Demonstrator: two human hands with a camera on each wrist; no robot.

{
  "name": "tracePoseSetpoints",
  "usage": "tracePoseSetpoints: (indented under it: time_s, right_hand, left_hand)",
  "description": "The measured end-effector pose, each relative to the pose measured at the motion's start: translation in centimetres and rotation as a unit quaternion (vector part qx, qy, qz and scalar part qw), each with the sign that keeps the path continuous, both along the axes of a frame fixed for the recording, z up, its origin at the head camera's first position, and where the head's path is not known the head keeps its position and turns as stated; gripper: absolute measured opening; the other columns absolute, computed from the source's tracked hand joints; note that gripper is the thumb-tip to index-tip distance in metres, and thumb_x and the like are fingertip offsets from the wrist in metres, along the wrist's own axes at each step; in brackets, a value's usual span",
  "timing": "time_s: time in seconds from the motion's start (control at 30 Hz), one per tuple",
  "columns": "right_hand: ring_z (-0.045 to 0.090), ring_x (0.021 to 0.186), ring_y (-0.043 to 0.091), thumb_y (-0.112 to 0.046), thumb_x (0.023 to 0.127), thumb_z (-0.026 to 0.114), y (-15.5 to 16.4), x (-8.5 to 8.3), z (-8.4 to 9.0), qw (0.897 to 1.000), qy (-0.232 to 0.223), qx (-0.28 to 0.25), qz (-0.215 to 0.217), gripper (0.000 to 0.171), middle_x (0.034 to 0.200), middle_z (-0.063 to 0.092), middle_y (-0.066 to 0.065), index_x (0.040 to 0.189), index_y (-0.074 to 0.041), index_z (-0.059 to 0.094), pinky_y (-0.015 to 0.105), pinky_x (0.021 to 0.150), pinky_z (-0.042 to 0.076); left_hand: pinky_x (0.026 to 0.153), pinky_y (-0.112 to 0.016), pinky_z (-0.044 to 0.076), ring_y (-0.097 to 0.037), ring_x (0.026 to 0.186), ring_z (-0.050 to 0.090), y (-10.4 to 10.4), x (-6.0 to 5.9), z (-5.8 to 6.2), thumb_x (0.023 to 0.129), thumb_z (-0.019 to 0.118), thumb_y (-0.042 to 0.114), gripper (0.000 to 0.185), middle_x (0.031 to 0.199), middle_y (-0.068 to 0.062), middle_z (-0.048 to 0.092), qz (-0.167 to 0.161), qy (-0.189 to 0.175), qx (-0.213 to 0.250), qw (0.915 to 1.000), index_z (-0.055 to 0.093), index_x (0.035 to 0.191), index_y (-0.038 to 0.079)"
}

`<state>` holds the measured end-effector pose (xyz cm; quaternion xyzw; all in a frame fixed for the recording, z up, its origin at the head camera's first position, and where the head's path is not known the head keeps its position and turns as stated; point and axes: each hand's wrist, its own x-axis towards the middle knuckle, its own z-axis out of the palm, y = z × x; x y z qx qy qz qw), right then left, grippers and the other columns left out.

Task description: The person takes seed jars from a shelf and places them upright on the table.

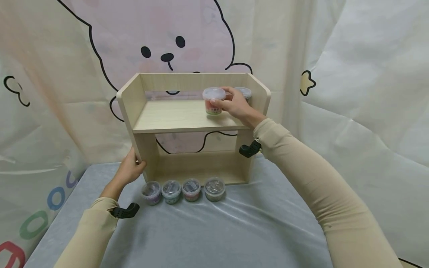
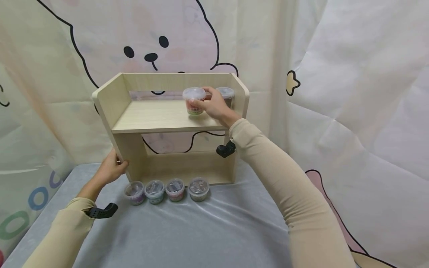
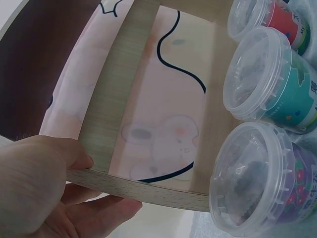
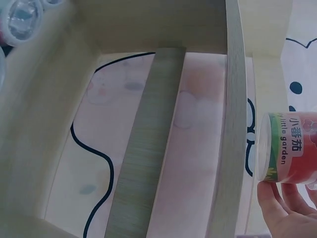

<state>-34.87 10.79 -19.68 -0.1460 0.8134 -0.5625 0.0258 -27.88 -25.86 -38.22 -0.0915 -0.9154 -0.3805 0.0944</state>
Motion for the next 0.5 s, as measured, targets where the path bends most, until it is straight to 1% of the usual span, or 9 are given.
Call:
tracePoseSetpoints:
  time_s: [0.17, 0.33, 0.4, 0.5]
  right_hand:
    - [0.052, 0.131, 0.021, -0.026, 0.096, 0.069, 0.9, 1.0, -0.3, 1.0, 0.01, -0.011, 0.009, 0.072, 0.148, 0.052, 0.014, 0.156, -0.013, 0.033, 0.04, 0.114, 0.048]
    - [0.051, 0.135, 0.023, -0.026, 0.097, 0.067, 2.0, 1.9, -0.6, 0.999, 0.03, 0.0, 0.021, 0.067, 0.154, 0.049, 0.011, 0.155, -0.013, 0.036, 0.043, 0.115, 0.047]
    - [0.052, 0.136, 0.025, -0.024, 0.098, 0.067, 2.3, 2.3, -0.7, 0.999, 0.038, -0.004, 0.029, 0.063, 0.153, 0.05, 0.012, 0.153, -0.012, 0.039, 0.044, 0.116, 0.046]
    - [0.053, 0.136, 0.025, -0.022, 0.097, 0.067, 2.6, 3.1, -0.7, 0.998, 0.045, -0.002, 0.034, 0.062, 0.151, 0.051, 0.013, 0.152, -0.012, 0.04, 0.045, 0.116, 0.045]
  left_hand:
    - [0.092, -0.063, 0.056, -0.057, 0.125, 0.055, 0.0, 0.0, 0.0, 0.096, 0.049, 0.003, 0.061, 0.143, -0.037, 0.046, -0.001, 0.001, -0.001, 1.0, 0.023, 0.152, 0.003]
    - [0.091, -0.063, 0.056, -0.058, 0.125, 0.054, -0.1, -0.1, 0.0, 0.096, 0.049, 0.002, 0.062, 0.143, -0.037, 0.045, -0.002, -0.001, -0.001, 1.0, 0.022, 0.152, 0.002]
    - [0.091, -0.063, 0.056, -0.057, 0.124, 0.055, -0.1, 0.0, 0.0, 0.096, 0.049, 0.003, 0.062, 0.142, -0.037, 0.046, -0.001, -0.002, -0.001, 1.0, 0.022, 0.152, 0.002]
    - [0.09, -0.062, 0.057, -0.058, 0.124, 0.055, -0.1, 0.0, 0.0, 0.096, 0.049, 0.003, 0.062, 0.142, -0.038, 0.046, 0.001, -0.005, -0.001, 1.0, 0.022, 0.152, 0.002]
